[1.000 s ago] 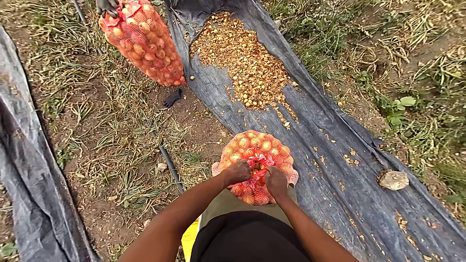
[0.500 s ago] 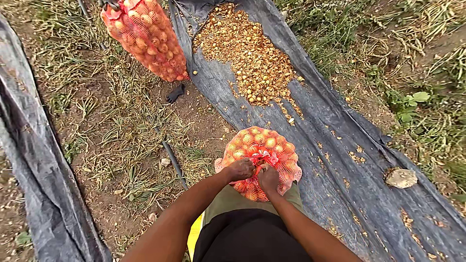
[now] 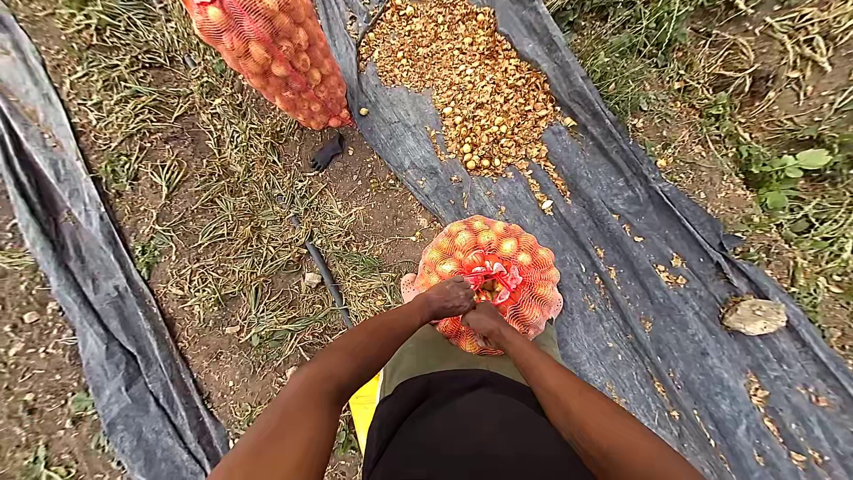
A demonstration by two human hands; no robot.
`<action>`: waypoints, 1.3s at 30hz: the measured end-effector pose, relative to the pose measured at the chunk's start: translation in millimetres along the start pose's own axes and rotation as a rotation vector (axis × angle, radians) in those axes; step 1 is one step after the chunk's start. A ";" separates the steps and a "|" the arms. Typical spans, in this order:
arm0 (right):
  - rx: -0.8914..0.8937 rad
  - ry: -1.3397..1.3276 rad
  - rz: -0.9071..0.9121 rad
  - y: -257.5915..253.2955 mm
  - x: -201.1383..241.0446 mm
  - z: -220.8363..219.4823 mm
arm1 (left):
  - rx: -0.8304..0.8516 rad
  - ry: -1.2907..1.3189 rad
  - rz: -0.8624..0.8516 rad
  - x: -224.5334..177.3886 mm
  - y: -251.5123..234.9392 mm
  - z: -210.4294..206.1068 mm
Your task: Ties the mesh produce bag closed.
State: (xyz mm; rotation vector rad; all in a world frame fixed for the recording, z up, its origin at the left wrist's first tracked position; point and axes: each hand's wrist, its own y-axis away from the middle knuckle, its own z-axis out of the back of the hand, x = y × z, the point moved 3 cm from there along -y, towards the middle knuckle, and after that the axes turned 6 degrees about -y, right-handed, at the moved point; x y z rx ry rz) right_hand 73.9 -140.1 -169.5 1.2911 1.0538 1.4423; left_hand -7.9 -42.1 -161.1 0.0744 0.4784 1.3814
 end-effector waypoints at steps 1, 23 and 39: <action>0.092 -0.140 -0.052 0.7 -2.9 0.9 | 0.042 0.025 0.008 0.9 -2.1 1.6; 0.351 -0.511 -0.195 -18.5 -25.9 -15.3 | 0.245 0.185 0.060 2.6 -22.0 9.2; 0.278 -0.863 -0.192 -17.0 -20.4 -30.5 | 0.365 0.176 0.131 2.9 -29.4 23.0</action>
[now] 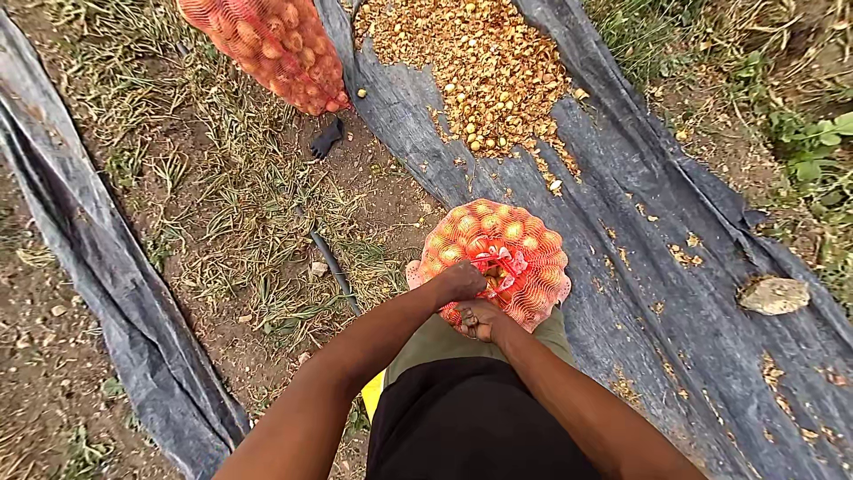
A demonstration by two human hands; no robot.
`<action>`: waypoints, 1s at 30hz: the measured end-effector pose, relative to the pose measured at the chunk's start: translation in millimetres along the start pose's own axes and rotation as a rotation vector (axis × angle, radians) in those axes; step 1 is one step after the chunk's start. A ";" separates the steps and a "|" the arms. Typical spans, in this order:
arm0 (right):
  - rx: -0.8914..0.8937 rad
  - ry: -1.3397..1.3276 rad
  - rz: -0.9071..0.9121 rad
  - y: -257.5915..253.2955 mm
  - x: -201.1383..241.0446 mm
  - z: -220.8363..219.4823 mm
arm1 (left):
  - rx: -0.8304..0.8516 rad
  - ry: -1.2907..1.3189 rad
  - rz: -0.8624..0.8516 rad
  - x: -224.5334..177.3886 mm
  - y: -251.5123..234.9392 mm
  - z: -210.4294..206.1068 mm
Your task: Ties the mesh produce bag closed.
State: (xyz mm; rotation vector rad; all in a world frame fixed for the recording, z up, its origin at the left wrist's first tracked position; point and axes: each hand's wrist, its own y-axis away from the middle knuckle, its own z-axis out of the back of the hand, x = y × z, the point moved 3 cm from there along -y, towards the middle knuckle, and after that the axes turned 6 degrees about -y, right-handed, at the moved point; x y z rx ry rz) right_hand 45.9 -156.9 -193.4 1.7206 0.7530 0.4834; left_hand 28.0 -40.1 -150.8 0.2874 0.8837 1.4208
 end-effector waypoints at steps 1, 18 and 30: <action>-0.078 0.090 0.049 0.7 1.0 1.6 | -0.006 -0.004 0.008 -2.2 0.8 1.6; 0.291 -0.248 0.097 -0.6 -4.1 9.6 | -0.212 0.374 -0.060 20.1 -2.3 30.4; 0.187 -0.027 -0.072 -9.0 14.3 13.6 | -0.756 0.933 0.471 34.2 77.5 -7.0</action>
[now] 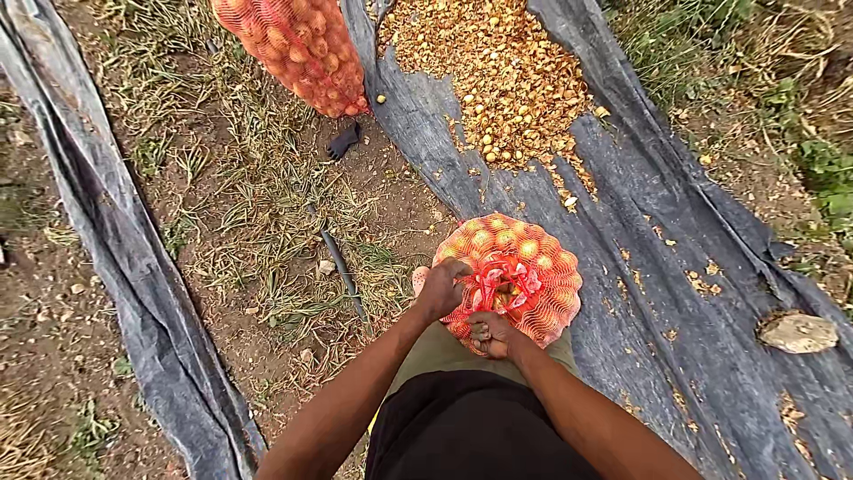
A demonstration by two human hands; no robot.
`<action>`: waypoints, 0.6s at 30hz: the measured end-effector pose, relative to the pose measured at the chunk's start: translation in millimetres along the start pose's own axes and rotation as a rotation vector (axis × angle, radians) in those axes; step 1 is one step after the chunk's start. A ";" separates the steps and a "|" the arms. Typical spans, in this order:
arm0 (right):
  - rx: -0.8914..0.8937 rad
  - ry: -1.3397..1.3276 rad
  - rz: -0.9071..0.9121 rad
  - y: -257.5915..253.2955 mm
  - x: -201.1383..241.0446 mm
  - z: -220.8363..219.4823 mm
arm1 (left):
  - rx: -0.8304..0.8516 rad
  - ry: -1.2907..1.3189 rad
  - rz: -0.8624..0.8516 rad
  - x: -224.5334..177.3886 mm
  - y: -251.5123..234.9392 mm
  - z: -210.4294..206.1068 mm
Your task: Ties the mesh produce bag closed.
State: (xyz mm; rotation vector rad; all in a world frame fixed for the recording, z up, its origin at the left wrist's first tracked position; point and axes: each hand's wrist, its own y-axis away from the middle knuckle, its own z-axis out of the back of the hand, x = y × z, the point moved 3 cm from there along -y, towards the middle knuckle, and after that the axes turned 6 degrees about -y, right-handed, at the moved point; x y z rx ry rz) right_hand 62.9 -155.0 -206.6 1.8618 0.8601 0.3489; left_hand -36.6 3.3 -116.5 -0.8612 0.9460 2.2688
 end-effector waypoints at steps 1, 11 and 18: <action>0.026 0.029 -0.036 0.6 0.3 4.0 | 0.015 0.023 0.114 14.4 10.1 -2.8; -0.112 -0.071 0.012 -15.9 -7.0 -19.5 | 0.310 -0.028 0.293 54.5 44.4 -68.4; -0.120 -0.142 0.083 -6.4 -9.7 -8.7 | 0.302 -0.035 0.298 65.3 40.2 -83.3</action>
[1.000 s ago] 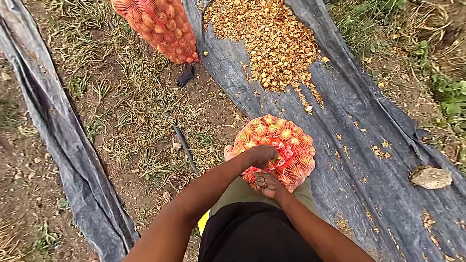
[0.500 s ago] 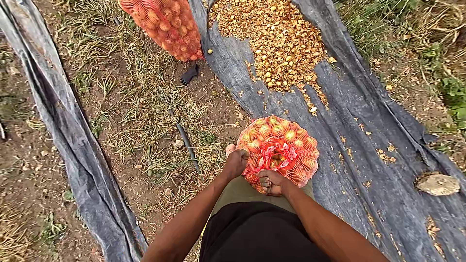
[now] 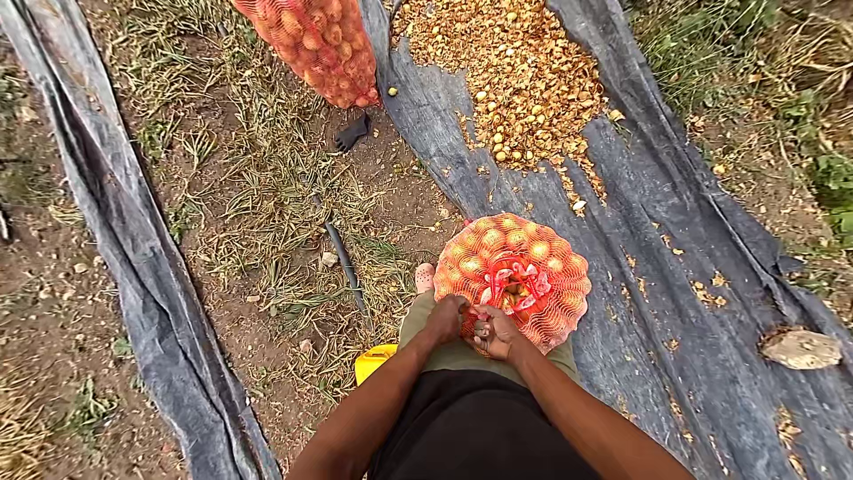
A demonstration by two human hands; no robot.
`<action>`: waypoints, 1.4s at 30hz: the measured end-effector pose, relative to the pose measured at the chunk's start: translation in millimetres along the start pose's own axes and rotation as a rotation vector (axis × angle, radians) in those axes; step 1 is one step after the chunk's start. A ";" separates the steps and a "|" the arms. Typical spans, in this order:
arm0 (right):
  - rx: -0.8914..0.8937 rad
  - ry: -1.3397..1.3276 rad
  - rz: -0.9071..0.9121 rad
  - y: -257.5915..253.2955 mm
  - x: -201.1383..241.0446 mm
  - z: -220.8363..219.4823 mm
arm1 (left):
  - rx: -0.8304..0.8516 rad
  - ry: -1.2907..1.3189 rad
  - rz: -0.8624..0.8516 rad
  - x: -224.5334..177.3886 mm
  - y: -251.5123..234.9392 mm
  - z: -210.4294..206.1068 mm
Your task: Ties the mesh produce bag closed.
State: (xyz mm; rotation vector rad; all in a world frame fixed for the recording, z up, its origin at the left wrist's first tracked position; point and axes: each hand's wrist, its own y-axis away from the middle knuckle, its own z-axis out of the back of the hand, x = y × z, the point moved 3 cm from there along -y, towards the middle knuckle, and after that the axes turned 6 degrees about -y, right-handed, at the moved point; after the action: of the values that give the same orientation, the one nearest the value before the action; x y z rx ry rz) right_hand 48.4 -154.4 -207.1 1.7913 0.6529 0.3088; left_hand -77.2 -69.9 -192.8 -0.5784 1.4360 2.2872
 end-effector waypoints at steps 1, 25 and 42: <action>-0.011 -0.005 0.003 0.1 0.6 -0.2 | -0.001 0.002 0.010 1.7 -0.7 -1.4; -0.200 0.622 0.334 60.9 4.7 8.6 | 0.190 -0.140 -0.069 -52.7 27.0 8.5; 0.076 0.703 0.608 90.9 50.6 19.4 | -0.120 0.382 0.101 -31.7 48.3 58.4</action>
State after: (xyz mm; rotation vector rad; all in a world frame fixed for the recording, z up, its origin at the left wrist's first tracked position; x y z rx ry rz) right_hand 124.5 -158.7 -133.6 1.9164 0.5767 1.3813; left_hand -83.7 -39.6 -116.7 -1.0479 1.5287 2.4499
